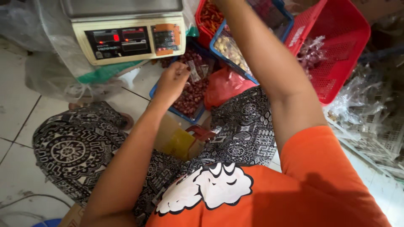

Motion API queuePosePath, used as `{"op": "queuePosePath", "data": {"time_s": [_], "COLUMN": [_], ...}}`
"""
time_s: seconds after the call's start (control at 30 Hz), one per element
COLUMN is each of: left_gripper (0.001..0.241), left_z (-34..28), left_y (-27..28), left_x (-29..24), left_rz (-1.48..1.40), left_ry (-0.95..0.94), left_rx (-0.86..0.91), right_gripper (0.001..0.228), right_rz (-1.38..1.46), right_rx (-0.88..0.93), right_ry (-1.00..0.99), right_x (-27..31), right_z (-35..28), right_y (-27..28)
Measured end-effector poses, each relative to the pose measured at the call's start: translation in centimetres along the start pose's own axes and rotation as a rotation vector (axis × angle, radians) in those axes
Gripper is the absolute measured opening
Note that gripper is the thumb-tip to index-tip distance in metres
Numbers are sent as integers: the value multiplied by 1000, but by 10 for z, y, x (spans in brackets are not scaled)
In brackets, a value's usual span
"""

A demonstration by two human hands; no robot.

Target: The person weighs items on a digital scale, places them into small plastic bags, and knots the bags closed.

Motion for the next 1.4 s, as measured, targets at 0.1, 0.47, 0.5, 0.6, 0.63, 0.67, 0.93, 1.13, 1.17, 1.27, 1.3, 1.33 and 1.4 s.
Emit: {"op": "queuePosePath", "data": {"time_s": [0.1,0.47,0.5,0.6,0.63,0.67,0.93,1.13,1.17,1.27,1.3,1.33,1.4], "left_gripper": [33,37,39,48,47,46,38,51,47,43,44,44,43], "left_z": [7,50,52,48,44,39,-6,-23,-28,-37,-39,-38,-35], "left_y": [-1,54,59,67,68,67,23,-26,-32,-38,-35,-36,-32], "left_x": [0,56,58,68,65,61,35,86,97,123,128,129,127], "left_rz": [41,103,89,179,252,328,1112,1280,1292,1348,1370,1361,1342], "left_ry": [15,-66,-74,1,-28,-58,-25,121,144,293,358,359,361], "left_rx": [-28,-324,-355,-385,-407,-426,-123,425,520,676,705,701,693], "right_gripper": [26,19,20,20,24,28,83,91,91,92,92,91,89], "right_rz": [89,634,586,620,462,306,-609,-832,-856,-989,-1043,-1051,-1069], "right_rx": [111,359,351,379,306,229,132,63,68,132,161,149,126], "right_ry": [129,202,191,232,301,367,549,564,565,489,449,444,436], "right_x": [33,-20,-28,-55,-60,-63,-41,-32,-31,-29,-29,-26,-20], "right_z": [28,-43,-44,-63,-67,-74,-102,-112,-112,-108,-107,-106,-103], "right_y": [-58,-112,-112,-119,-121,-125,-185,-206,-207,-210,-211,-209,-208]}}
Point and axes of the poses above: each hand's wrist, its own z-axis towards the middle knuckle, its own y-axis out of the back of the hand, x = y × z, the point moved 6 cm from there along z, towards the middle knuckle, and after that the axes turned 12 degrees about z, right-handed, at the moved point
